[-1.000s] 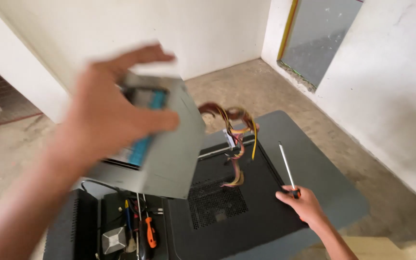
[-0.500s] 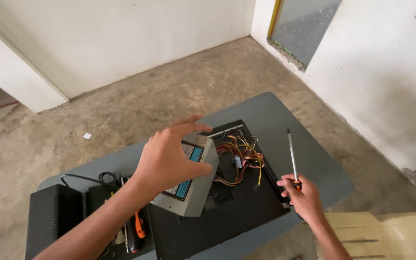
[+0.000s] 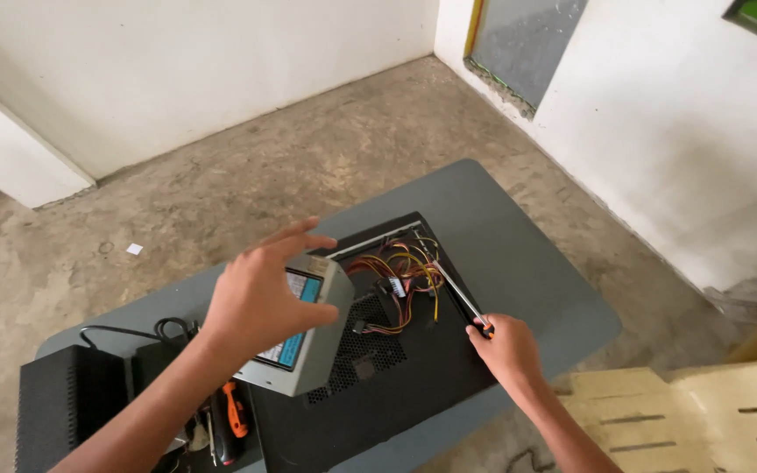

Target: Disassembling a computer by removing the CPU cooler and other internal components using a screwdriver.

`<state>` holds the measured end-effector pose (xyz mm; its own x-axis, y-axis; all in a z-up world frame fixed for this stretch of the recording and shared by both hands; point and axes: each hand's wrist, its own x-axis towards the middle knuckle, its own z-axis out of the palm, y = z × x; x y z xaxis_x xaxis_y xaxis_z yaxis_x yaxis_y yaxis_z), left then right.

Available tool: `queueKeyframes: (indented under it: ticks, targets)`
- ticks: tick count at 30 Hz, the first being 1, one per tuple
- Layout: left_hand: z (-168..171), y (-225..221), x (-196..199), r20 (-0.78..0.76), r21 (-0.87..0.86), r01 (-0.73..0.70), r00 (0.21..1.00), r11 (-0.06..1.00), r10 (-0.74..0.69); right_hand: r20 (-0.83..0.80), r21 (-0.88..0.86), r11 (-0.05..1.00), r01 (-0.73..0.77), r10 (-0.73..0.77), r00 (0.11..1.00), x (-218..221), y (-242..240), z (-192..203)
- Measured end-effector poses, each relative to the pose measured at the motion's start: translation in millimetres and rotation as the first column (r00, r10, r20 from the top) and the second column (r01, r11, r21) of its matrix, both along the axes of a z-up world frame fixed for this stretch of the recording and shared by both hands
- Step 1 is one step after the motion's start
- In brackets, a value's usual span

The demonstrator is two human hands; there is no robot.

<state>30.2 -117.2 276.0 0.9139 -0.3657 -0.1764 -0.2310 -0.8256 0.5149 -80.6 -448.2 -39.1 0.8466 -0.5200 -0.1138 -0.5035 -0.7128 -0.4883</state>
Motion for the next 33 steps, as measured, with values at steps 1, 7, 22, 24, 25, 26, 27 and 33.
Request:
queueKeyframes:
  ticks: [1,7,22,24,25,26,27,33]
  targets:
    - [-3.2,0.3,0.7,-0.018,0.012,0.012,1.0,1.0,-0.012,-0.018,-0.033,0.999,-0.007,0.007,1.0,2.1,2.3,6.0]
    - [-41.4,5.4,7.0,-0.069,-0.034,0.032,0.997,0.999,-0.034,0.136,0.066,0.997,0.031,-0.04,0.99,4.5,-9.7,-0.4]
    - [-110.3,26.5,25.6,-0.104,-0.116,-0.147,0.985,0.982,0.135,0.1,0.673,0.734,0.088,-0.209,0.973,11.2,42.2,113.5]
    - [-118.1,26.1,22.1,-0.079,-0.112,-0.106,0.992,0.988,0.097,0.116,0.687,0.725,0.045,-0.171,0.978,12.9,47.1,110.9]
    - [-120.7,25.2,17.7,-0.063,-0.13,-0.132,0.99,0.983,0.125,0.096,0.685,0.727,0.043,-0.149,0.984,12.6,50.7,110.9]
    - [-123.5,23.5,12.8,-0.049,-0.15,-0.158,0.987,0.976,0.152,0.074,0.682,0.73,0.043,-0.127,0.989,11.5,53.4,111.5]
    - [-123.5,27.3,7.2,-0.044,-0.151,-0.158,0.987,0.976,0.153,0.079,0.682,0.731,0.039,-0.126,0.989,11.8,57.5,116.6]
    - [-121.7,40.0,-39.8,-0.337,-0.183,-0.444,0.867,0.877,0.368,0.068,0.661,0.75,0.037,-0.109,0.992,6.4,50.0,107.4]
